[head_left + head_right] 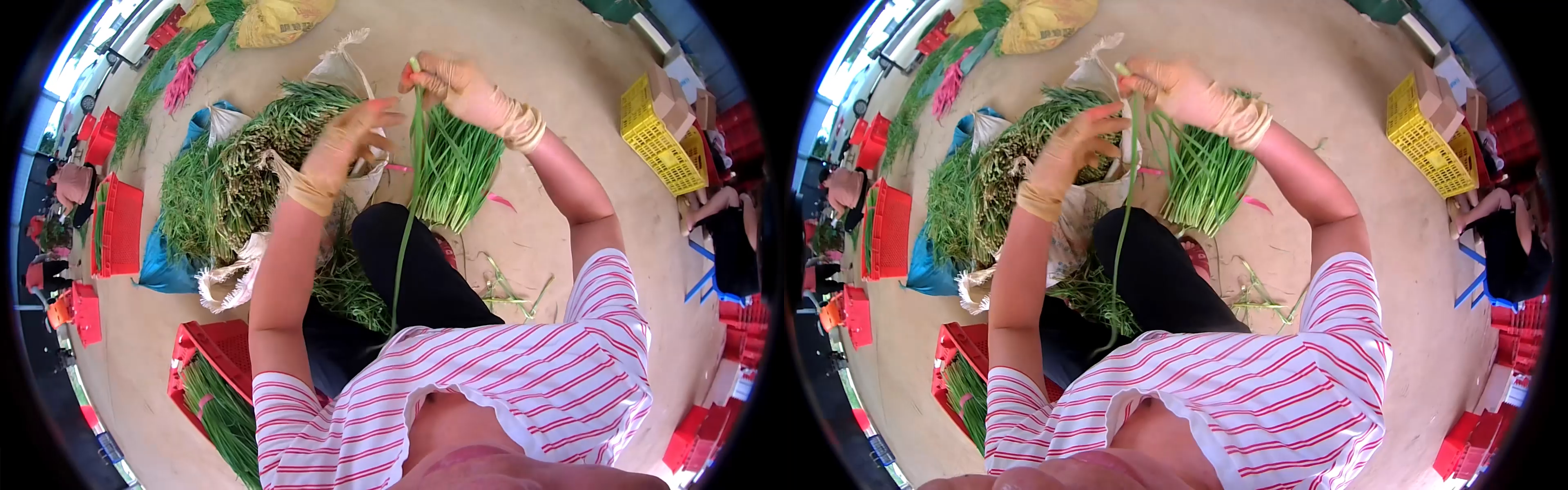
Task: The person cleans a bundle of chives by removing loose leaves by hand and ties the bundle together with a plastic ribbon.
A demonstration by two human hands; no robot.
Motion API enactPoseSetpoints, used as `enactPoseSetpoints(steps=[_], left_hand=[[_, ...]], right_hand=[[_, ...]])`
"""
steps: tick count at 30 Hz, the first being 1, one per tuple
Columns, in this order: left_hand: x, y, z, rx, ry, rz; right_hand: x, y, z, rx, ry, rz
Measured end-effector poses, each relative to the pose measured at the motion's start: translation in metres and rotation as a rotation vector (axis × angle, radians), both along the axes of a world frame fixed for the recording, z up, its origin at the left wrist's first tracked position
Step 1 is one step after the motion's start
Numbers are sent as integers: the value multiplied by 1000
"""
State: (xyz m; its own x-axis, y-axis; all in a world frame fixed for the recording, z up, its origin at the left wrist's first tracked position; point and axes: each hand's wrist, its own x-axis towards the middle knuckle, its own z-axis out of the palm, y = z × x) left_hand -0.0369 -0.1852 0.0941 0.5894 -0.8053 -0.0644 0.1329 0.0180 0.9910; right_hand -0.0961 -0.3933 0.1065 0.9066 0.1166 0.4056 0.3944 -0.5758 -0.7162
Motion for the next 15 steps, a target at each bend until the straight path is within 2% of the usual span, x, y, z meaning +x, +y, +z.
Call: enactPoseSetpoints(steps=[1,2,4,5,8,9,10,11,12,14,15], left_hand=[[-9,-8,2,125,24,-61],[-14,-9,-11,82,-8,-183],[-30,-15,-15,74,177,-260],[-29,-15,-14,77,177,-262],[-23,-7,-6,80,282,-267],[-18,-3,0,-2,170,-162],[-13,1,6,-82,61,-59],[-7,8,13,-110,79,-57],[-1,14,19,-135,100,-60],[2,21,30,-267,45,73],[9,30,31,-347,23,118]], right_hand=[[-1,5,-5,-18,-149,24],[-4,6,-5,-12,-153,26],[-13,8,-2,-290,-161,-19],[-14,7,-1,-408,-306,-12],[-11,-5,-18,-383,-189,-26],[-8,-6,-17,-381,-183,-25],[-6,-7,-14,-340,-297,5],[-6,-9,-11,-296,-405,29],[-2,-12,-12,-290,-386,15],[6,-26,-12,-508,-383,-90],[6,-37,0,-511,-361,-109]])
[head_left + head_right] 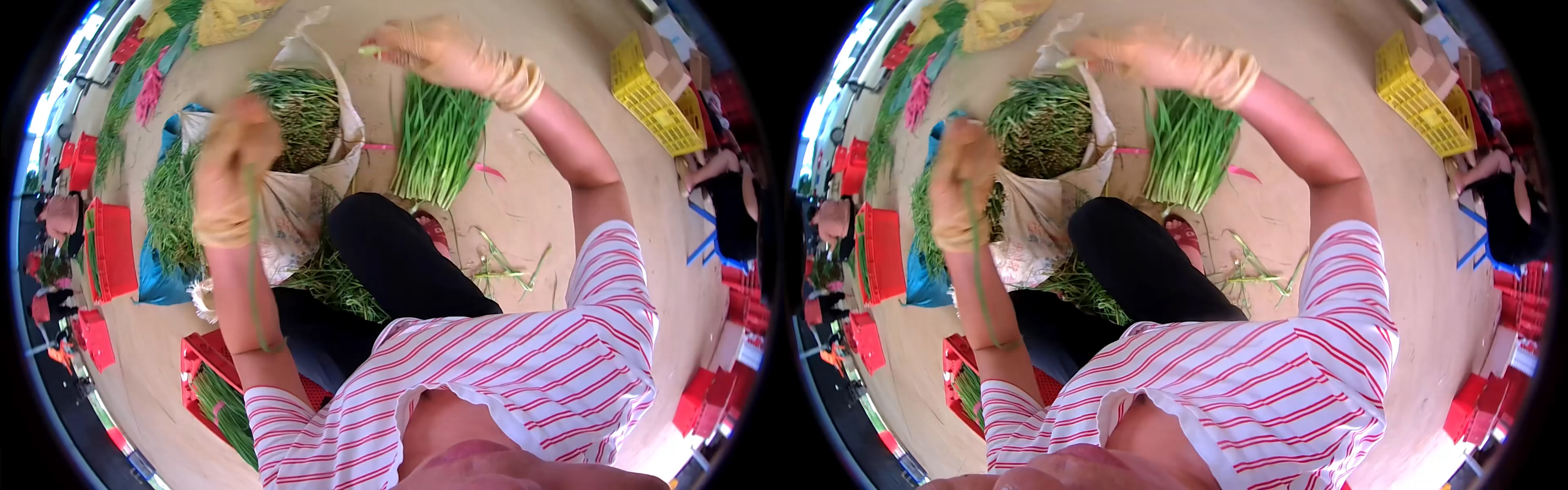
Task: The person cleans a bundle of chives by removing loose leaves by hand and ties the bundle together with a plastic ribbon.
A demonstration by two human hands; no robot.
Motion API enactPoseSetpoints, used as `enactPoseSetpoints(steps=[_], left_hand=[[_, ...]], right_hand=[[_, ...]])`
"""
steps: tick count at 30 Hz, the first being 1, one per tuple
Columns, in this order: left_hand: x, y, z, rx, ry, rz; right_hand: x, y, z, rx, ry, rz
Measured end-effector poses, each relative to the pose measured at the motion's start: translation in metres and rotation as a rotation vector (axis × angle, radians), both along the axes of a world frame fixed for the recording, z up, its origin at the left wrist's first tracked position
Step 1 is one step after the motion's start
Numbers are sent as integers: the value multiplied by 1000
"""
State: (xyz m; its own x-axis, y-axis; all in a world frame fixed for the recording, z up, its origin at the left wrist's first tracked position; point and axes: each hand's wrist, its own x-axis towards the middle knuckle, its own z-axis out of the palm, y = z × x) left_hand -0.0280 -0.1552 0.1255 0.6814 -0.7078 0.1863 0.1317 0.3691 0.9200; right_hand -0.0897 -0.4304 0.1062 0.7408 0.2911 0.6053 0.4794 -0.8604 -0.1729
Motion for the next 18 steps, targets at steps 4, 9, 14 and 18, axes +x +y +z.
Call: enactPoseSetpoints(steps=[4,9,14,18], left_hand=[[12,43,-2,-97,-101,-59],[10,77,-117,887,-239,32],[-58,89,-202,1500,-574,-432],[-74,99,-201,1525,-376,-605]], right_hand=[[5,-41,28,-280,-183,-99],[39,-86,-92,-497,-12,-287],[-7,-41,-285,-73,848,-422],[-53,4,-418,-331,951,-223]])
